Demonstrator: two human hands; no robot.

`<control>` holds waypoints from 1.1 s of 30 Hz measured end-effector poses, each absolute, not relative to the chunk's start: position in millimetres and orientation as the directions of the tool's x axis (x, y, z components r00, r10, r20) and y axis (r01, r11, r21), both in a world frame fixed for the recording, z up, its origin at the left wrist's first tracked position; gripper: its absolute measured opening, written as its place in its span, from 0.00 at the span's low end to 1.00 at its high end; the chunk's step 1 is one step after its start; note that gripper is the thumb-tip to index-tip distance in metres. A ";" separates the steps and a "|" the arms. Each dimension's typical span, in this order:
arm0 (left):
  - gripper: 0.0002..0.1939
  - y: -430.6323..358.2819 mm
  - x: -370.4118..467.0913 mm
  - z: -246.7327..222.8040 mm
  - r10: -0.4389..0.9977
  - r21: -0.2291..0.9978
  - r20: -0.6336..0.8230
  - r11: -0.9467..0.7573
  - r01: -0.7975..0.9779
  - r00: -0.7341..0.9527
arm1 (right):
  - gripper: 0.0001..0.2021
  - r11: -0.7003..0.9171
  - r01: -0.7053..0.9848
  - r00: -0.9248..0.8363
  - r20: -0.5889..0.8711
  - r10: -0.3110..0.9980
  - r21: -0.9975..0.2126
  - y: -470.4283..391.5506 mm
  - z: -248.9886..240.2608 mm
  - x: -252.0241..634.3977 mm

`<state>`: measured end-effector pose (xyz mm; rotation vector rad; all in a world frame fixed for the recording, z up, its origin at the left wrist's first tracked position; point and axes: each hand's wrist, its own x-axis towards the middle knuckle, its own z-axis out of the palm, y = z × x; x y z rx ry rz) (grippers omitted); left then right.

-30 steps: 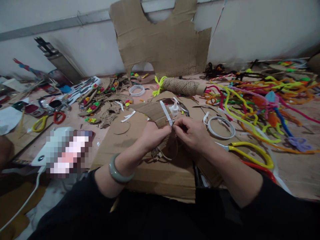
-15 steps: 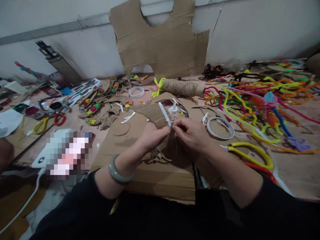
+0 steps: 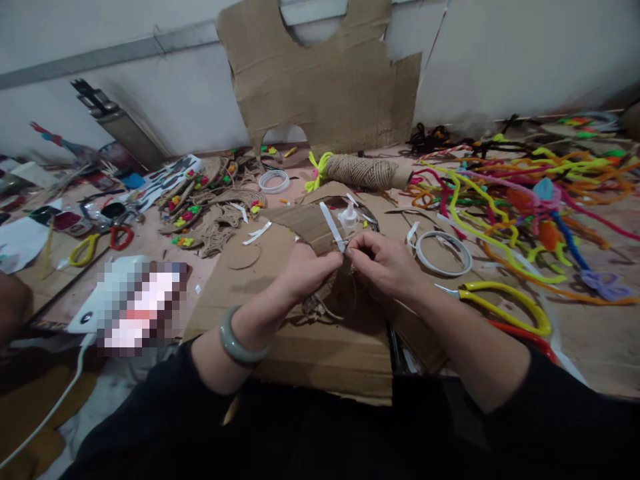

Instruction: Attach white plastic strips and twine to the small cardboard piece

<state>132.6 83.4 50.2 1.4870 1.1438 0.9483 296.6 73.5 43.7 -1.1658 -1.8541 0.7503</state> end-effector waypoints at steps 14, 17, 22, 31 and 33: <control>0.14 83.7 132.0 54.8 0.979 0.989 -0.050 0.020 0.150 0.200 | 0.09 0.384 0.363 -0.208 0.328 0.921 -0.849 73.6 42.6 297.2; 0.15 85.5 130.9 53.7 0.982 0.989 -0.040 0.012 0.149 0.186 | 0.09 0.501 0.466 -0.203 0.464 0.862 -0.729 73.5 41.0 298.3; 0.17 85.5 130.8 51.4 0.970 0.994 -0.040 0.014 0.112 0.238 | 0.06 0.583 0.533 -0.244 0.548 0.800 -0.613 74.2 34.7 299.2; 0.12 80.7 130.7 58.5 0.963 0.995 -0.071 0.050 0.086 0.261 | 0.05 0.571 0.521 -0.214 0.550 0.807 -0.634 72.2 39.4 300.4; 0.12 78.2 131.9 60.3 0.963 0.994 -0.060 0.034 0.104 0.264 | 0.05 0.546 0.522 -0.114 0.581 0.806 -0.655 72.5 41.7 302.1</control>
